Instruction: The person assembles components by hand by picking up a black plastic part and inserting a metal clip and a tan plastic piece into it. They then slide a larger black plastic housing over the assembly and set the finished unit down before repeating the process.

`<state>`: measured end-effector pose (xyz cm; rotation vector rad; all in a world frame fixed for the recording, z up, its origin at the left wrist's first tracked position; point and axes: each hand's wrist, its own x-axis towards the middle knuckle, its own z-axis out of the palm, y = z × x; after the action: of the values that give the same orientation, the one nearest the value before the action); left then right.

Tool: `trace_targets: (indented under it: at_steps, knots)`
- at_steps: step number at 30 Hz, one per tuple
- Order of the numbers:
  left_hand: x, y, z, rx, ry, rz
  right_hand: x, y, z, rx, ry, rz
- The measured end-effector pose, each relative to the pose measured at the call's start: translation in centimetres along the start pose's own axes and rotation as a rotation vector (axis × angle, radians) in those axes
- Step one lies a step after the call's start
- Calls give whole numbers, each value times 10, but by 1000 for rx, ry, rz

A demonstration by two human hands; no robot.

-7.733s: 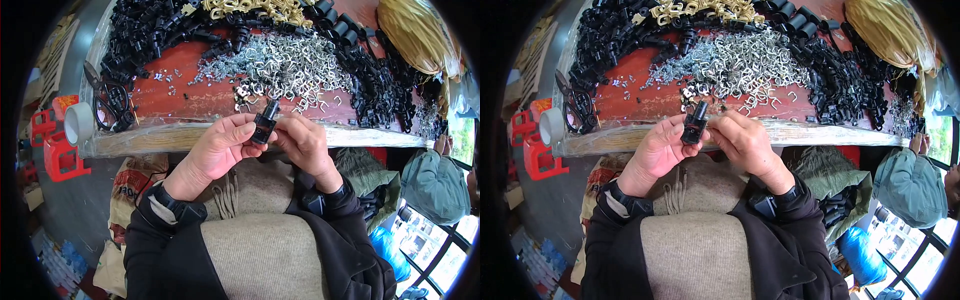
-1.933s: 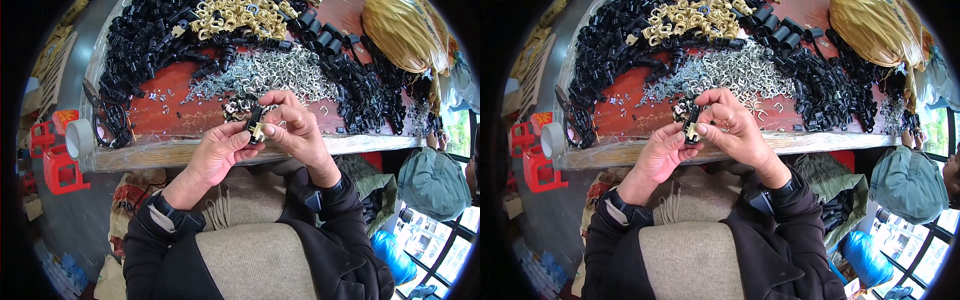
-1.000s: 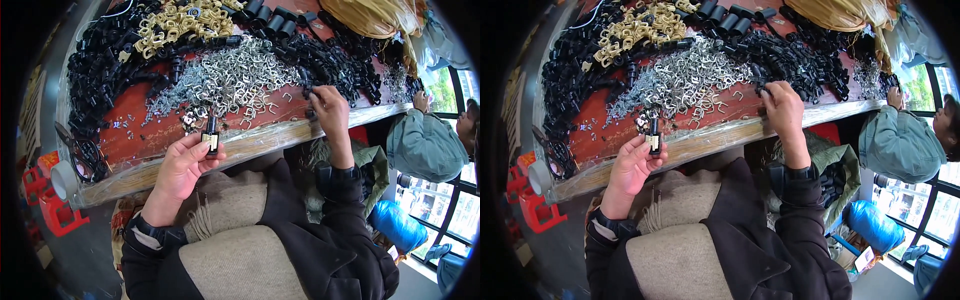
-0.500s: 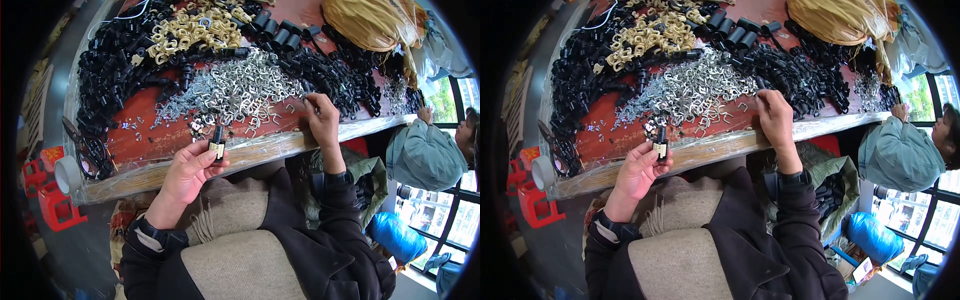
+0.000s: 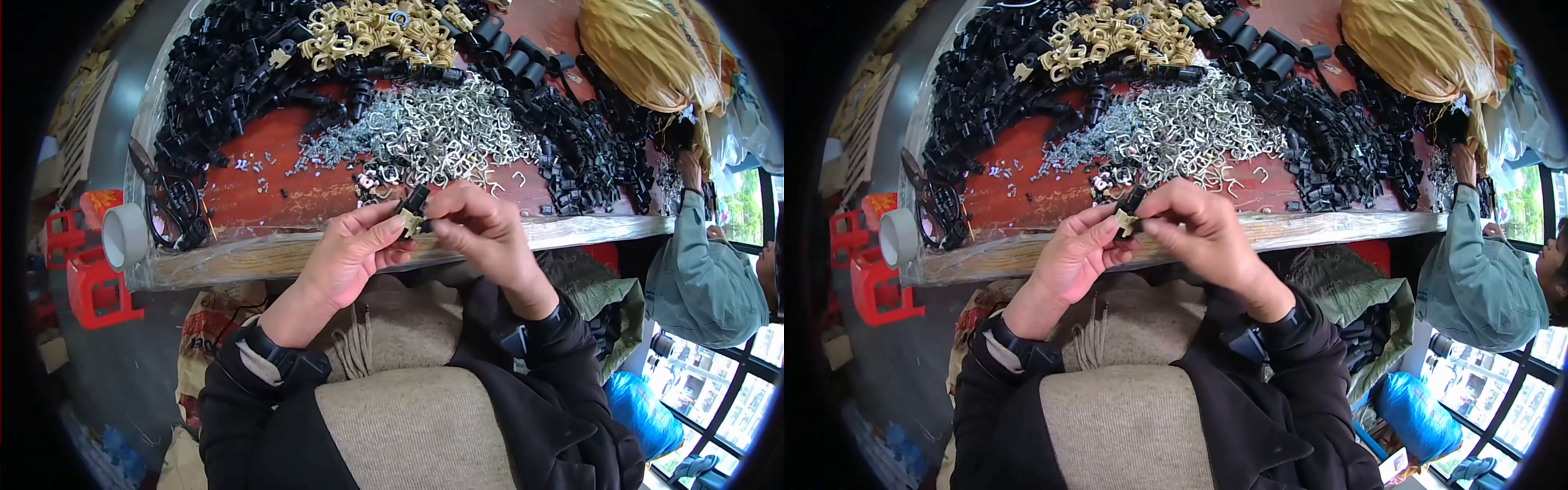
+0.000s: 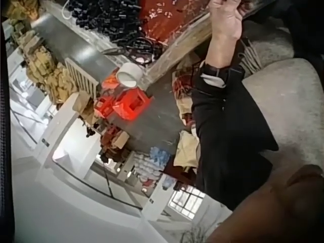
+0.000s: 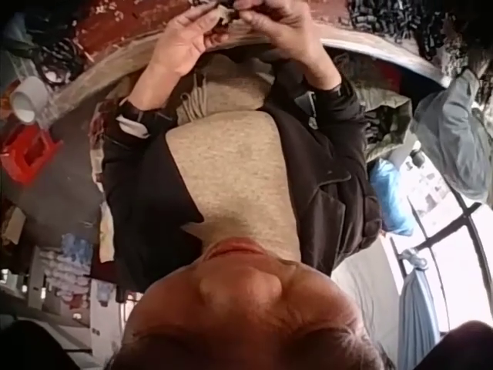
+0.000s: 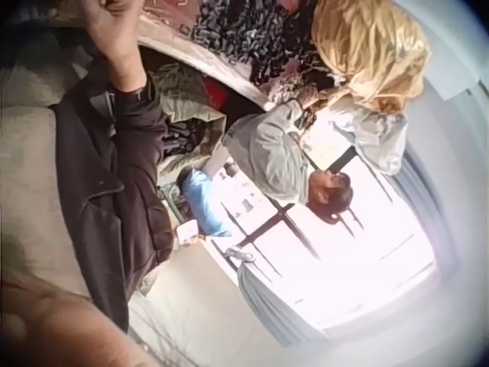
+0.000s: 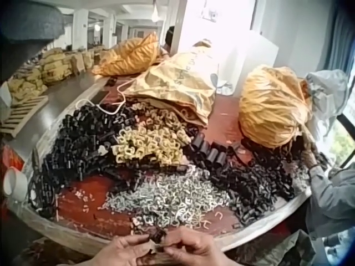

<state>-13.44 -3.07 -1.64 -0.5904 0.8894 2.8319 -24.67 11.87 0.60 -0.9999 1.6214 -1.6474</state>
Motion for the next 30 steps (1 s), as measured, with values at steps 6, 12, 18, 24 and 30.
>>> trace_targets:
  at_steps: [6, 12, 18, 24, 30]
  knots:
    - [0, 3, 1, 7, 22, 2, 12, 0, 21, -389, 107, -281]
    - [-2, 2, -5, 12, -23, -67, 7, 10, 27, -544, 240, -338]
    - [0, 8, 3, 104, -84, -116, 2, 20, 22, -685, 203, -474]
    - [0, 12, 6, 148, -41, -108, 17, -1, -24, -876, 125, -508]
    - [0, 15, 7, 206, -55, -119, 92, -2, -160, -1462, 273, -359]
